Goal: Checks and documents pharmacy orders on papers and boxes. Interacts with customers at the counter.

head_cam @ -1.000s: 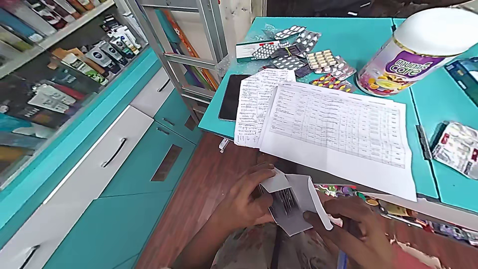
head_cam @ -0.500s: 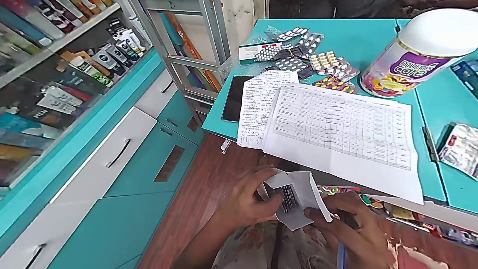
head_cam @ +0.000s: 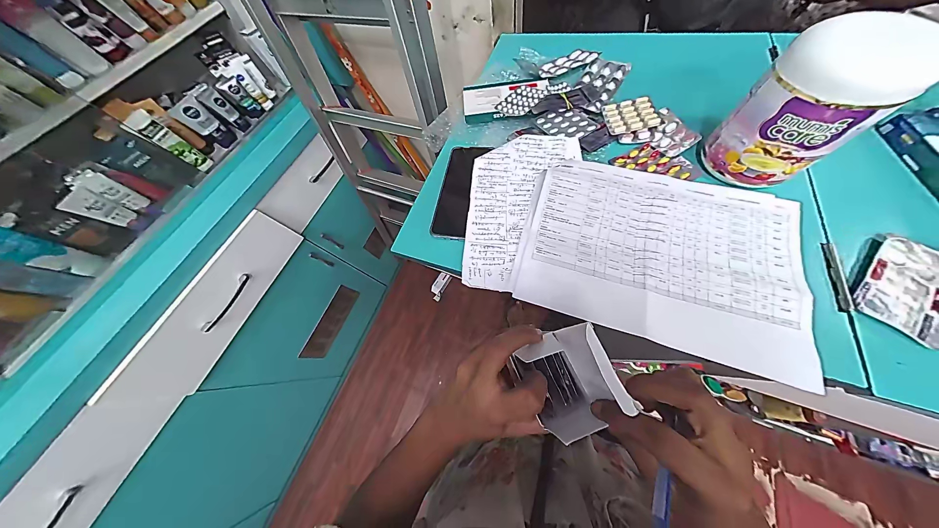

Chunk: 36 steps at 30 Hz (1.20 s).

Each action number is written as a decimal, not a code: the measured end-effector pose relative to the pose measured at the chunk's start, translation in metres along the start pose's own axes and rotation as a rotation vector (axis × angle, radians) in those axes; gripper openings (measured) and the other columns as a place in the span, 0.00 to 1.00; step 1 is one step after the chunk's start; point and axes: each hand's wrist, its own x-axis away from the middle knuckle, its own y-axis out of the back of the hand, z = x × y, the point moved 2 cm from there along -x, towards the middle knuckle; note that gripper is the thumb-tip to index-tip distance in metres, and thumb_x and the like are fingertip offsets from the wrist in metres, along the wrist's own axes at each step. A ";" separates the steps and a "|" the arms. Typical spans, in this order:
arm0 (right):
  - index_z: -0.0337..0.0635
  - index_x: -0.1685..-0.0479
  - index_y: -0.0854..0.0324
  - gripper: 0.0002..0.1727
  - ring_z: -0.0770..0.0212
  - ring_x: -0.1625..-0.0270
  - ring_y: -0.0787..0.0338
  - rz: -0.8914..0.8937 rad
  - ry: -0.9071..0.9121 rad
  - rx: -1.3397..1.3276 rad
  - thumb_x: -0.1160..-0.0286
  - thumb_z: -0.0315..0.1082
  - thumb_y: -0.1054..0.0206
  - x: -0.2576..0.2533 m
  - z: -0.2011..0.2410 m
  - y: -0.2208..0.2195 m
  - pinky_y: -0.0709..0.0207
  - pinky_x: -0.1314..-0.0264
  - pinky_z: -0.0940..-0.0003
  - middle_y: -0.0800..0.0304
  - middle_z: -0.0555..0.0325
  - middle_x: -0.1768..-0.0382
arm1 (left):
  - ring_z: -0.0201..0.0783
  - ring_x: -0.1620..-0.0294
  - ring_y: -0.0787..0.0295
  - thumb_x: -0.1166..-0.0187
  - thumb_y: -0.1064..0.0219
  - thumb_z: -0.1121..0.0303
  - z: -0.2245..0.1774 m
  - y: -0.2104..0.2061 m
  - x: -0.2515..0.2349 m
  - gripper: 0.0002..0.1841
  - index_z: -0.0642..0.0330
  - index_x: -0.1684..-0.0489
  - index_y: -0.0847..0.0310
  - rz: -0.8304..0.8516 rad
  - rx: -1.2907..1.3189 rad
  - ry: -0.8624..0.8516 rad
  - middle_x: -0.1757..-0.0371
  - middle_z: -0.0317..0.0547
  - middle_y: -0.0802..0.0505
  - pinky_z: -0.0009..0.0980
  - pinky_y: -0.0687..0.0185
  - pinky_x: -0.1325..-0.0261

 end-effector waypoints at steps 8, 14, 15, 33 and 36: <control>0.54 0.55 0.22 0.02 0.76 0.46 0.23 0.001 0.027 0.013 0.15 0.38 0.35 -0.002 -0.003 -0.001 0.32 0.39 0.88 0.25 0.65 0.48 | 0.36 0.31 0.18 0.13 0.43 0.45 0.000 0.001 -0.002 0.18 0.51 0.60 0.28 0.016 -0.029 -0.010 0.36 0.51 0.18 0.24 0.24 0.29; 0.54 0.55 0.21 0.02 0.76 0.49 0.23 0.007 0.013 0.011 0.15 0.38 0.36 -0.005 -0.003 -0.003 0.32 0.43 0.90 0.25 0.65 0.49 | 0.35 0.26 0.22 0.16 0.38 0.47 0.004 0.000 0.002 0.17 0.51 0.58 0.29 -0.001 -0.004 -0.028 0.33 0.50 0.21 0.24 0.27 0.25; 0.54 0.55 0.21 0.01 0.77 0.49 0.23 0.010 0.009 0.007 0.16 0.38 0.35 -0.005 -0.003 -0.003 0.32 0.43 0.90 0.25 0.65 0.49 | 0.35 0.26 0.22 0.16 0.38 0.47 0.004 0.000 0.003 0.17 0.51 0.58 0.29 -0.003 0.002 -0.021 0.33 0.50 0.21 0.24 0.27 0.25; 0.43 0.38 0.11 0.31 0.64 0.90 0.37 0.579 -0.290 -0.213 0.26 0.60 0.30 -0.026 0.024 0.018 0.43 0.85 0.67 0.30 0.59 0.92 | 0.39 0.34 0.15 0.19 0.34 0.49 0.008 0.004 0.002 0.15 0.50 0.60 0.25 0.073 -0.095 -0.025 0.33 0.54 0.17 0.25 0.19 0.34; 0.39 0.41 0.11 0.35 0.58 0.92 0.33 0.580 -0.324 0.029 0.25 0.64 0.34 -0.029 0.036 0.016 0.39 0.88 0.60 0.29 0.58 0.93 | 0.40 0.35 0.14 0.20 0.33 0.48 0.008 0.004 0.002 0.15 0.49 0.61 0.24 0.077 -0.144 -0.022 0.33 0.54 0.16 0.27 0.18 0.37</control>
